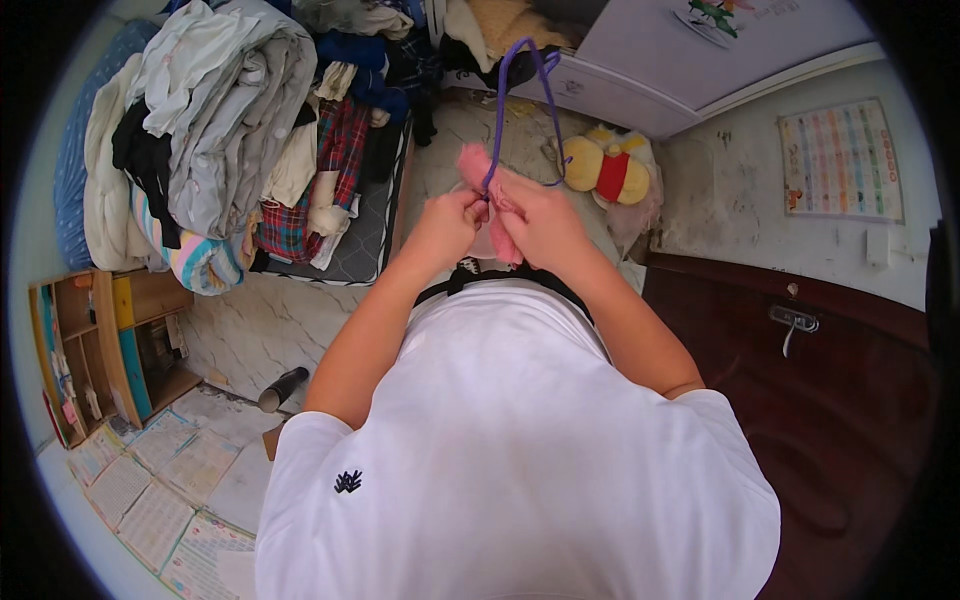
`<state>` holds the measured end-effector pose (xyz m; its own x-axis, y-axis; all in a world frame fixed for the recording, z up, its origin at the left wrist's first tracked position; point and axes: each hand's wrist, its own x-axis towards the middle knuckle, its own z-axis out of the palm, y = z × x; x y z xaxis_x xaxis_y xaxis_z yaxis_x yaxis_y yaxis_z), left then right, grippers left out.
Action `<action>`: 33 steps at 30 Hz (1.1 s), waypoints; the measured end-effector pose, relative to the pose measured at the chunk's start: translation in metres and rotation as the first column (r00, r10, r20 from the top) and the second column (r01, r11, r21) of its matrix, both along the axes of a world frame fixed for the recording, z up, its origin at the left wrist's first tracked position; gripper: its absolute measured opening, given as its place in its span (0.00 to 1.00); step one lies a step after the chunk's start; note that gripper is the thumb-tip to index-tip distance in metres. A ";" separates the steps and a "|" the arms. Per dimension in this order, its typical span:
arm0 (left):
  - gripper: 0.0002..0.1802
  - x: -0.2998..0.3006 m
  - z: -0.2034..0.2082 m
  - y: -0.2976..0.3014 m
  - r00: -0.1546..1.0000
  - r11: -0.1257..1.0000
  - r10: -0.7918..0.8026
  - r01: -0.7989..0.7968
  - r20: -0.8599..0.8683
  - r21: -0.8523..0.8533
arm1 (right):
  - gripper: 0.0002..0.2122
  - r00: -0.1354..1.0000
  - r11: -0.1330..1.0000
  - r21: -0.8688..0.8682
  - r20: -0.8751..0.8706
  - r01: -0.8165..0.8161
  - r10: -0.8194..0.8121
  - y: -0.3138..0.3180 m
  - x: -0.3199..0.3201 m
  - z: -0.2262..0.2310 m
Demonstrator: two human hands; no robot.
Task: The person wipes a purple hanger with a pink cloth, then picks up a white jacket and places it on the hanger. The person adjusts the jacket on the hanger and places it into a wardrobe.
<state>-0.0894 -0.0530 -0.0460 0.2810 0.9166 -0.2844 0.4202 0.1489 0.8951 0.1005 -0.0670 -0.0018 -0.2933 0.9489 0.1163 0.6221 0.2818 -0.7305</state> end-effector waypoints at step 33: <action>0.14 -0.031 0.060 0.019 0.870 0.926 0.242 -0.076 0.429 -0.369 | 0.26 0.980 0.979 -0.045 0.031 0.198 -0.197 0.011 0.039 -0.028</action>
<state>-0.1207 -0.0341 0.0138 0.3136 0.8350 -0.4522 -0.0816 0.4981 0.8633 0.1391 -0.0558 -0.0293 -0.1017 0.9927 0.0643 0.6811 0.1166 -0.7229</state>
